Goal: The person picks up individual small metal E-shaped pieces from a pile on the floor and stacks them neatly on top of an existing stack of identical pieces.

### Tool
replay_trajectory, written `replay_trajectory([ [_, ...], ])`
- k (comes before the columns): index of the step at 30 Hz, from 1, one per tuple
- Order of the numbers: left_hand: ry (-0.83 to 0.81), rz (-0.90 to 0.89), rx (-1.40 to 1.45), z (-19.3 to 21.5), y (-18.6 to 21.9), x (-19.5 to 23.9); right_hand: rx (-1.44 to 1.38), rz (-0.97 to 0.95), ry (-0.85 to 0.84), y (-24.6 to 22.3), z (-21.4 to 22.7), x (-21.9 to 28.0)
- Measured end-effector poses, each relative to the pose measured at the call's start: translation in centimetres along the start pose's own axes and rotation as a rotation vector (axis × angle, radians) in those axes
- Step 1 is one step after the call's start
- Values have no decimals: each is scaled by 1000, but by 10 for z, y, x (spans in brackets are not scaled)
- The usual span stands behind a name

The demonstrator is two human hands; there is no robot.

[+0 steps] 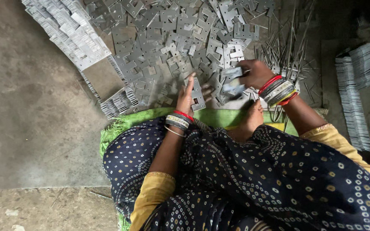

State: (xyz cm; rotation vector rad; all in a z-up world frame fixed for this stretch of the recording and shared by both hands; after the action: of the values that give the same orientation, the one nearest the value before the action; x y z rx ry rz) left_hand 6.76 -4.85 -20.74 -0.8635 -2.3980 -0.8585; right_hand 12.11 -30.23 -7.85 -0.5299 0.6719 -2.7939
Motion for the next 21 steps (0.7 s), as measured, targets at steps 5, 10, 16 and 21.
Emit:
replay_trajectory([
  [5,-136,11,-178,-10,-3,1,-88,284,14,-29,-20,-6],
  [10,-159,-6,-40,-11,-10,6,659,431,-45,-7,-64,-1],
  [16,-138,-2,60,7,-10,-6,759,300,-142,25,-58,-1],
  [21,-82,-31,91,16,-19,-15,518,304,-55,8,-50,5],
])
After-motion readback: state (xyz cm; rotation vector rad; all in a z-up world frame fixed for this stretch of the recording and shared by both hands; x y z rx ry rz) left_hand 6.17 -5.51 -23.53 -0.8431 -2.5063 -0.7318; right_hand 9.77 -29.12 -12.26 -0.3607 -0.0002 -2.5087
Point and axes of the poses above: each hand's wrist, its own x-axis away from the middle knuckle, its own z-axis out of the back of the hand, y = z × x, the point moved 4 cm from there along -x, towards the middle knuckle, and after that the axes turned 9 degrees about z, right-handed, at the moved point
